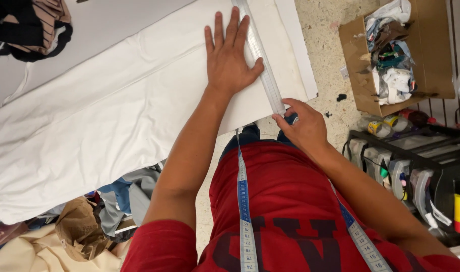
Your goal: The person is measuring and marking a white garment on a workbench using a measuring tape and tailor's chalk.
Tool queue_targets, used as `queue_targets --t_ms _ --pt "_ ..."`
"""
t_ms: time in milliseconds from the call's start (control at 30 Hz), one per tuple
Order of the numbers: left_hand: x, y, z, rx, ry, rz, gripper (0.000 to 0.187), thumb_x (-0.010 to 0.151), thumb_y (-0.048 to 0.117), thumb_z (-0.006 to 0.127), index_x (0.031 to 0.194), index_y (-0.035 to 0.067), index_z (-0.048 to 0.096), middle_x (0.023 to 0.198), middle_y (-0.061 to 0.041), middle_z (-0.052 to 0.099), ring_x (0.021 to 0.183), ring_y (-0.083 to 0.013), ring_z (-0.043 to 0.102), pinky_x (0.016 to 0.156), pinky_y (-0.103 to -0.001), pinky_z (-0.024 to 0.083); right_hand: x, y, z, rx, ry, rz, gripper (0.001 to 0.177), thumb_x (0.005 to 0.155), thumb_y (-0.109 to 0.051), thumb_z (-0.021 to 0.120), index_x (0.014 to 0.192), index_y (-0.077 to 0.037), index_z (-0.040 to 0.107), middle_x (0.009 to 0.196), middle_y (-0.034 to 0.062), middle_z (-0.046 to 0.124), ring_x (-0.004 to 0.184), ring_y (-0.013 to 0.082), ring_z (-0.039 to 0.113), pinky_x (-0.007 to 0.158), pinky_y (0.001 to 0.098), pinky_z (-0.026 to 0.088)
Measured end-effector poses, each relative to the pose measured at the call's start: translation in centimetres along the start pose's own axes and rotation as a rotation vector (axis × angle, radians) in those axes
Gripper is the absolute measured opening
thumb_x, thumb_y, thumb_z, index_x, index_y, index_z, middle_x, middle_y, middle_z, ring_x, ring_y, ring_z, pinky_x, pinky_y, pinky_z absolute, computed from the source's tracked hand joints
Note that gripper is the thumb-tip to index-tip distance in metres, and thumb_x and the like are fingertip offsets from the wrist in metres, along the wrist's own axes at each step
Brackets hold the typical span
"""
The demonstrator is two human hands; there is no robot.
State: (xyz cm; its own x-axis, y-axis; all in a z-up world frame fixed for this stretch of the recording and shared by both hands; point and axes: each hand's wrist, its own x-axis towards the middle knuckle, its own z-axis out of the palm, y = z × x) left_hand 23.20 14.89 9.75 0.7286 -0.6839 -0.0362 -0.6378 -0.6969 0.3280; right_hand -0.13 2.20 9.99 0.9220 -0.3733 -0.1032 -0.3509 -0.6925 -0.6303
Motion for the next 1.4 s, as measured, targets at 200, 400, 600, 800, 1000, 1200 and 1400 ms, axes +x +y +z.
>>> queue_targets --t_ms 200,400,600,800,1000,1200,1400 --pt "0.6 1.0 -2.6 -0.027 -0.205 -0.052 0.103 0.089 0.060 0.070 0.166 0.011 0.021 0.172 -0.012 0.013 0.154 -0.0376 -0.005 0.125 -0.060 -0.005 -0.2 -2.1 -1.1 0.183 -0.055 0.311 0.048 0.081 -0.033 0.091 0.103 -0.014 0.052 0.091 -0.0045 0.071 0.088 0.0152 0.068 0.077 0.0342 0.052" --pt "1.1 1.6 -4.3 -0.016 -0.368 -0.122 0.115 0.085 0.065 0.073 0.167 0.012 0.013 0.173 -0.007 0.002 0.152 -0.0338 -0.015 0.124 -0.060 -0.010 -0.9 -1.1 0.3 0.299 0.064 0.248 0.051 0.079 -0.027 0.094 0.099 -0.014 0.049 0.091 -0.0033 0.074 0.090 0.0138 0.069 0.082 0.0311 0.055" --pt "1.4 1.1 -3.8 -0.017 -0.421 -0.130 0.122 0.078 0.076 0.074 0.164 0.015 0.012 0.173 -0.013 0.015 0.155 -0.0348 -0.007 0.119 -0.057 -0.015 -1.0 -1.9 0.1 0.383 0.077 0.326 0.048 0.082 -0.026 0.093 0.096 -0.015 0.048 0.092 -0.0023 0.074 0.087 0.0107 0.067 0.076 0.0270 0.052" --pt "1.5 0.7 -3.1 0.043 -0.457 -0.108 0.121 0.079 0.082 0.063 0.164 0.011 0.014 0.172 -0.013 0.014 0.157 -0.0386 0.003 0.119 -0.056 -0.015 -1.0 -1.1 1.4 0.550 0.078 0.388 0.047 0.083 -0.015 0.092 0.090 -0.017 0.046 0.089 0.0016 0.072 0.083 0.0084 0.066 0.071 0.0235 0.048" --pt "1.4 0.7 -2.7 0.046 -0.419 -0.110 0.121 0.078 0.088 0.063 0.163 0.015 0.017 0.171 -0.014 0.021 0.156 -0.0363 0.006 0.117 -0.056 -0.016 -0.8 -0.2 1.6 0.782 0.132 0.484 0.039 0.091 -0.002 0.082 0.088 -0.016 0.045 0.090 0.0068 0.071 0.064 0.0091 0.060 0.055 0.0226 0.053" --pt "1.6 1.1 -3.0 0.067 -0.420 -0.111 0.124 0.078 0.090 0.063 0.163 0.015 0.014 0.172 -0.015 0.020 0.156 -0.0360 0.006 0.118 -0.056 -0.014 -0.7 1.0 2.5 0.845 0.118 0.573 0.037 0.089 -0.006 0.083 0.088 -0.016 0.047 0.088 0.0063 0.069 0.070 0.0084 0.060 0.047 0.0212 0.049" --pt "1.8 1.4 -3.0 0.097 -0.452 -0.130 0.131 0.074 0.094 0.063 0.164 0.015 0.011 0.173 -0.014 0.016 0.157 -0.0352 0.004 0.117 -0.057 -0.015 -0.6 1.5 3.1 1.020 0.129 0.700 0.038 0.085 -0.003 0.085 0.084 -0.017 0.050 0.087 0.0068 0.070 0.062 0.0103 0.056 0.047 0.0231 0.047"
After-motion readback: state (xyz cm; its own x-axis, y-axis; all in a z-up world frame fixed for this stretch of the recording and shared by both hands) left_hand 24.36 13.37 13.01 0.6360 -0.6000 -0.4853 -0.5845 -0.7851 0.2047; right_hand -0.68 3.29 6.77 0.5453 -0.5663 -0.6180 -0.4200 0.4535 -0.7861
